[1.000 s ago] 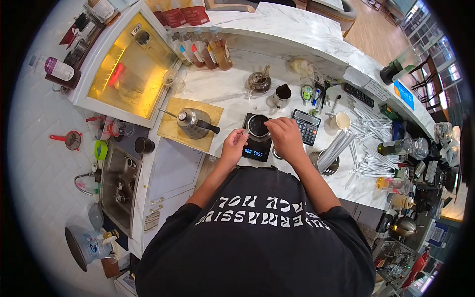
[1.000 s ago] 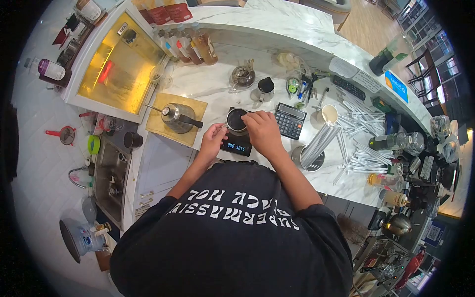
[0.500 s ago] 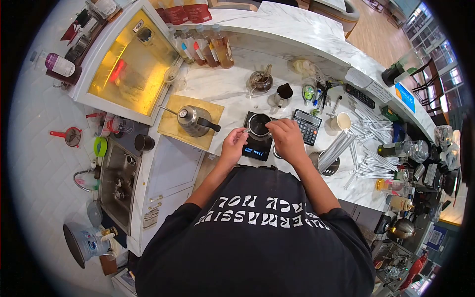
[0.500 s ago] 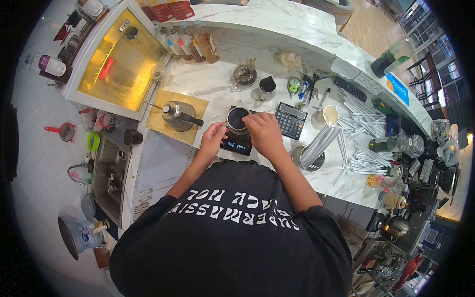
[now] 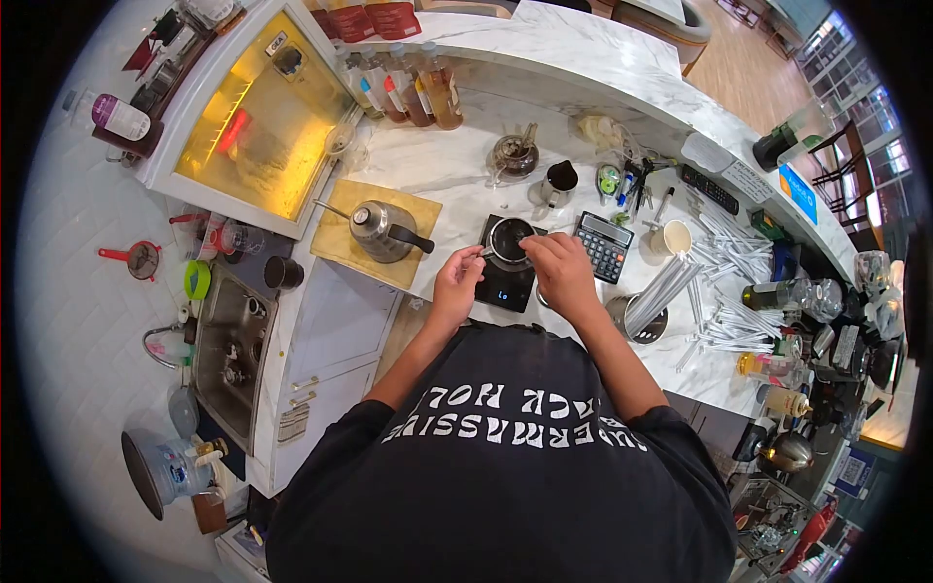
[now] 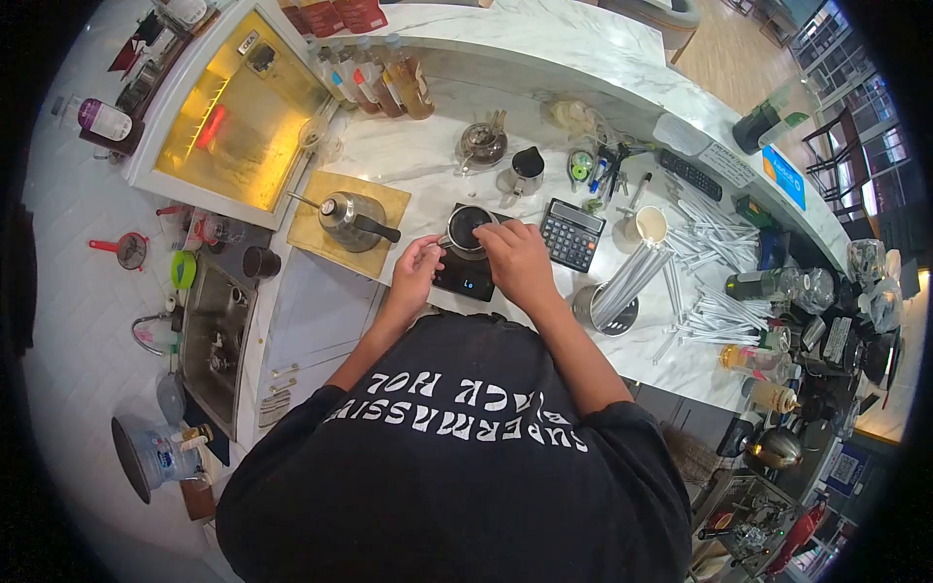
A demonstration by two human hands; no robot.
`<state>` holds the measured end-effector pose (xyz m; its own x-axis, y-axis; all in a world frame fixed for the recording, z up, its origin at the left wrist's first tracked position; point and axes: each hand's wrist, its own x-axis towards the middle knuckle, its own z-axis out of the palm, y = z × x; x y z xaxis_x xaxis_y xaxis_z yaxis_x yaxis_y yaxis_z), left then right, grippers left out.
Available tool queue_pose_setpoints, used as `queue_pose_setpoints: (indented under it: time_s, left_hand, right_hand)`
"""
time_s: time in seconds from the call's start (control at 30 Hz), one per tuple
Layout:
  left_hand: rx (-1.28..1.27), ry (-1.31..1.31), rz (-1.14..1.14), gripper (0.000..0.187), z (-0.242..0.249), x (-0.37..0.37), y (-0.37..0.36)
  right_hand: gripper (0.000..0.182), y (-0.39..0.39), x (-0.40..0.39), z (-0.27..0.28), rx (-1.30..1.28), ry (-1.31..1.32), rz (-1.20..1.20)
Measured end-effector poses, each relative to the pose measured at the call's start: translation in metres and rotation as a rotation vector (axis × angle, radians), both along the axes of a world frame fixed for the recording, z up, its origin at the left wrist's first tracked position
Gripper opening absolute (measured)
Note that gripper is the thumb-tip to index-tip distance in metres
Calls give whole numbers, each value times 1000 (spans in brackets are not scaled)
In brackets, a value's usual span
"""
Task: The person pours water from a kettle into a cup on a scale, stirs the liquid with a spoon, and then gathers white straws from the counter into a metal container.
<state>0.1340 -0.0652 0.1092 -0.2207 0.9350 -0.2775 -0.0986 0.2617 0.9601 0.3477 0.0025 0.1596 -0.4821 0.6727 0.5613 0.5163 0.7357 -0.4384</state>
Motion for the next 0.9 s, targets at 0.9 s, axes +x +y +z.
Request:
queue_pose_setpoints:
  time_s: [0.9]
  left_hand:
    - [92, 67, 24, 33, -2, 5, -3]
  right_hand:
    - [25, 3, 1, -3, -10, -13, 28]
